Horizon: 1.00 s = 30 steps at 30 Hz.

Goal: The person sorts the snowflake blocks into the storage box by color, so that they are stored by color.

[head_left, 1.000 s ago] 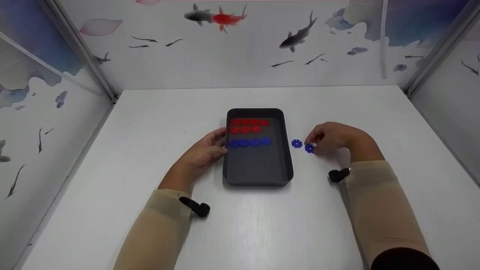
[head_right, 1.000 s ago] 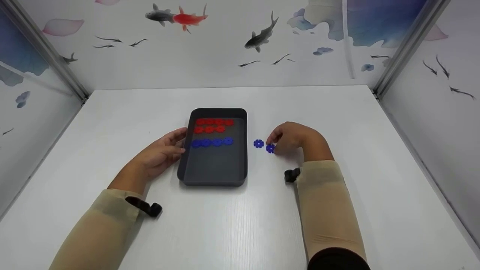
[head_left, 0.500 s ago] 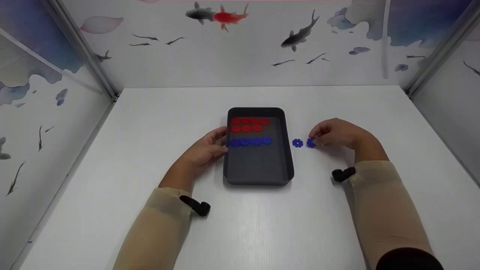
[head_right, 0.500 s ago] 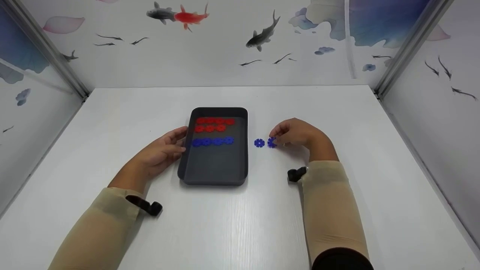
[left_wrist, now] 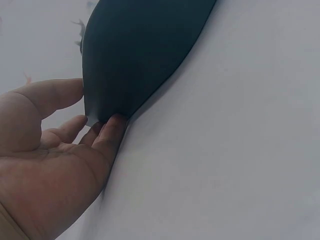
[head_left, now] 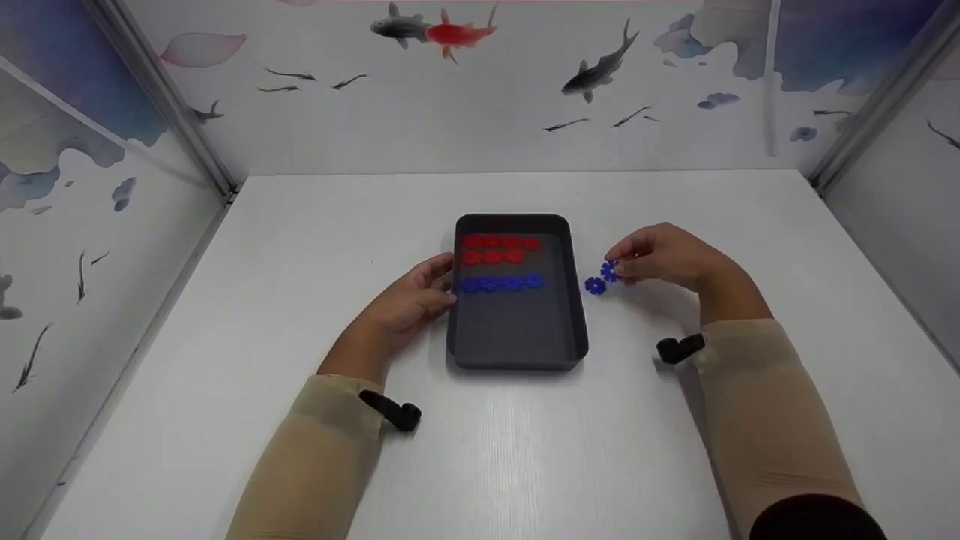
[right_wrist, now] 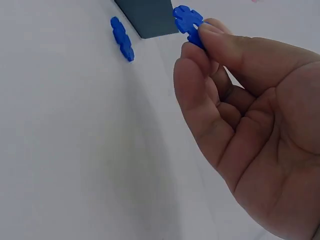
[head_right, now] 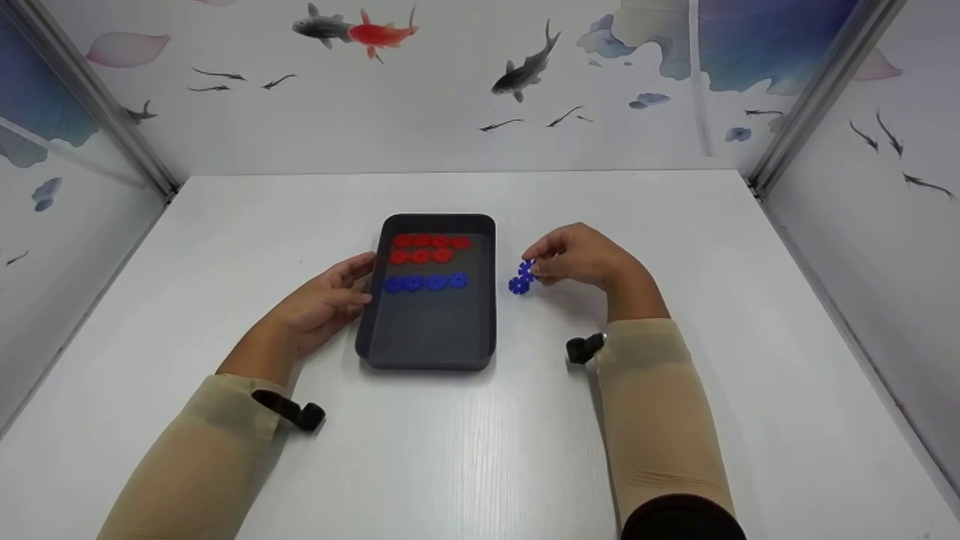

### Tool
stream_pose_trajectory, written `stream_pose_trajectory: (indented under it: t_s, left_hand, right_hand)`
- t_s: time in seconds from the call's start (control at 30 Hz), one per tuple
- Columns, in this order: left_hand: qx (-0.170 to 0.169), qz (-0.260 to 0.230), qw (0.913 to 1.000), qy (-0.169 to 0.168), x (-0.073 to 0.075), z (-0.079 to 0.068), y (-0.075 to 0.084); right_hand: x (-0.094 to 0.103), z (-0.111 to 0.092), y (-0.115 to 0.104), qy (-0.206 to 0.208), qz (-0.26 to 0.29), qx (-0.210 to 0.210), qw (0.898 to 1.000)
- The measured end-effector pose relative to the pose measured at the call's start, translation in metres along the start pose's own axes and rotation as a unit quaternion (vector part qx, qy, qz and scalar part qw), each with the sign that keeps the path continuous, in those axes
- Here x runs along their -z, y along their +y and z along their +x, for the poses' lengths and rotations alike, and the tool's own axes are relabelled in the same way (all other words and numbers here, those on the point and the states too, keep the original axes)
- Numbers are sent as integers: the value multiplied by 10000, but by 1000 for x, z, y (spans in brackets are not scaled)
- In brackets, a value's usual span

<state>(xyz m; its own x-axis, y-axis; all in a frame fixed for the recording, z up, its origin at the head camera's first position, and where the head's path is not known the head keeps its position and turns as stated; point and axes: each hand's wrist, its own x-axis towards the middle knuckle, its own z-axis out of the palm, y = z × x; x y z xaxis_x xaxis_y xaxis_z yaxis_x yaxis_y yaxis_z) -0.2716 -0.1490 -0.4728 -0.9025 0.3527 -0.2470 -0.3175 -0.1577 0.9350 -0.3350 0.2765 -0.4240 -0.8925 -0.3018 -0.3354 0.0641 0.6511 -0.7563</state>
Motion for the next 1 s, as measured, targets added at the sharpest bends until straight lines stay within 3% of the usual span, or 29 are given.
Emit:
stream_pose_trajectory:
  t_s: [0.2,0.57,0.77,1.0]
  left_hand:
    - [-5,-43,10000,27,2,-1,-1]
    - [21,-39,10000,39,1,-1,2]
    - [73,-13,10000,43,2,0,2]
    - [64,20,10000,-45,1,-1,2]
  right_hand:
    - [-15,-4,-35,-57,69,627,9980]
    - [-59,-4,-118,-535,-782,1773,9796]
    - [-80,27,-150,-525,-590,1814,9802]
    - [-99,64,-148,-859,-364,1581,9830]
